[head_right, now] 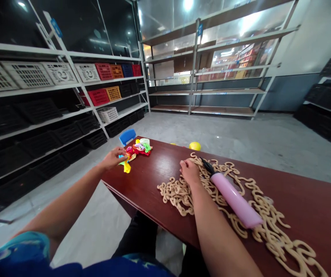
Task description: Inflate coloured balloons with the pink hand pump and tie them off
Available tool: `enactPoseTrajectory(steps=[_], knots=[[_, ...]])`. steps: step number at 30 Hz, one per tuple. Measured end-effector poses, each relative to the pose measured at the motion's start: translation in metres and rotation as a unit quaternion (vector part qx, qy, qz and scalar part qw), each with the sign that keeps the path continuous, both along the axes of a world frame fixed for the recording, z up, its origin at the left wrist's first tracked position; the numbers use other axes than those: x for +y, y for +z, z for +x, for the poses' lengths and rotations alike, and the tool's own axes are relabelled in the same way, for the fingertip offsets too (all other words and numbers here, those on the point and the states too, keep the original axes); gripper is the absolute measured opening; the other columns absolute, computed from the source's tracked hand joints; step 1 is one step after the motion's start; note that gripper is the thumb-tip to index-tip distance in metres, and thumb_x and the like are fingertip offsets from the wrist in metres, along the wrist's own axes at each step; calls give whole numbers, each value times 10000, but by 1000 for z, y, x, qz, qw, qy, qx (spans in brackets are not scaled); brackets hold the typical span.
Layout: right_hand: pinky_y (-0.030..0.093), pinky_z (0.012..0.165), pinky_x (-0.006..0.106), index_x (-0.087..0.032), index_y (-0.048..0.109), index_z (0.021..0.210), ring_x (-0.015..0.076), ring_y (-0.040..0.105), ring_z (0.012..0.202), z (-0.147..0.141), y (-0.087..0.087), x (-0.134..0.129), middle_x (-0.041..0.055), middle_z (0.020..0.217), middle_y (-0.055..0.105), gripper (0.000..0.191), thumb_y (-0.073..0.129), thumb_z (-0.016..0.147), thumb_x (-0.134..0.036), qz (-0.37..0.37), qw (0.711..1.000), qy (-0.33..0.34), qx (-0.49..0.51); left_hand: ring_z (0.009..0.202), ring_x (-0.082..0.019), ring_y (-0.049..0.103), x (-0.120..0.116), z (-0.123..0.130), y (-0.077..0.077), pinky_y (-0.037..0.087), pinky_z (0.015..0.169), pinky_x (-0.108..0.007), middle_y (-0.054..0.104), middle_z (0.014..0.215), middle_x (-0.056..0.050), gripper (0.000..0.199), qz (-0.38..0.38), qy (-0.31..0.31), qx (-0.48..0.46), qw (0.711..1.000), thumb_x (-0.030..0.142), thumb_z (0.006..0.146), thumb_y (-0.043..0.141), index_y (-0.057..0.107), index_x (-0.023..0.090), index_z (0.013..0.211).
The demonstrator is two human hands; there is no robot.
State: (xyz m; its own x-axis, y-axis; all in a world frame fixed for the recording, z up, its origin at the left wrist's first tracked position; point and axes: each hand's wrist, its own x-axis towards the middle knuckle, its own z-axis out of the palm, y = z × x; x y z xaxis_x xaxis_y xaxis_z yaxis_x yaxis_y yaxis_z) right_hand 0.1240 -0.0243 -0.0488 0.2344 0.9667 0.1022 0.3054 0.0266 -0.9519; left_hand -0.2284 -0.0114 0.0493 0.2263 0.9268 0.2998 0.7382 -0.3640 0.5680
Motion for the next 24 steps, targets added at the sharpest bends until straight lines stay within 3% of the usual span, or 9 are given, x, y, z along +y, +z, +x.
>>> enactPoseTrajectory(steps=[3,6,9,12,17,20,24], knots=[[405,414,228,-208,517,675,148,560,502,-1,-1,2,-23,529,528,275,484,715,-478,-6,1000,0,23,721,-156,540,2,24,20,419,674,-298,587,803,-50,284,-94,-22,-158,983,431,663,619,627,158,741],[395,407,220,-208,539,688,140,552,500,-3,1,1,-29,543,521,268,499,708,-471,10,999,9,43,591,-130,523,7,59,20,394,561,-257,574,645,-25,295,-170,-35,-253,952,425,637,654,597,150,726],[406,447,213,-205,577,749,127,556,539,-5,7,-2,-26,600,554,259,520,704,-454,54,996,37,59,557,-120,509,14,98,6,369,511,-234,574,625,-28,288,-195,-81,-255,944,412,627,666,577,145,689],[407,467,208,-207,601,843,116,545,547,-7,13,-5,-25,617,575,305,497,730,-470,67,992,75,71,543,-105,484,21,140,-12,362,507,-225,564,615,-14,264,-176,-121,-203,956,389,620,671,585,145,671],[460,591,235,-199,611,917,116,562,649,-6,15,-2,1,789,623,339,587,680,-440,117,989,56,66,574,-106,488,26,198,-41,379,539,-222,572,641,-2,187,-152,-156,-202,955,328,642,640,603,151,689],[468,608,249,-192,622,829,121,562,639,2,14,3,2,751,618,279,579,690,-429,142,988,6,66,593,-108,510,26,218,-50,407,575,-229,600,687,-15,161,-195,-177,-267,927,278,681,595,626,151,775],[473,586,262,-190,591,827,124,561,594,14,16,8,-2,708,604,265,542,729,-431,161,978,-77,106,608,-105,539,26,231,-54,401,517,-201,613,756,-37,197,-235,-158,-435,855,279,684,616,607,146,830]])
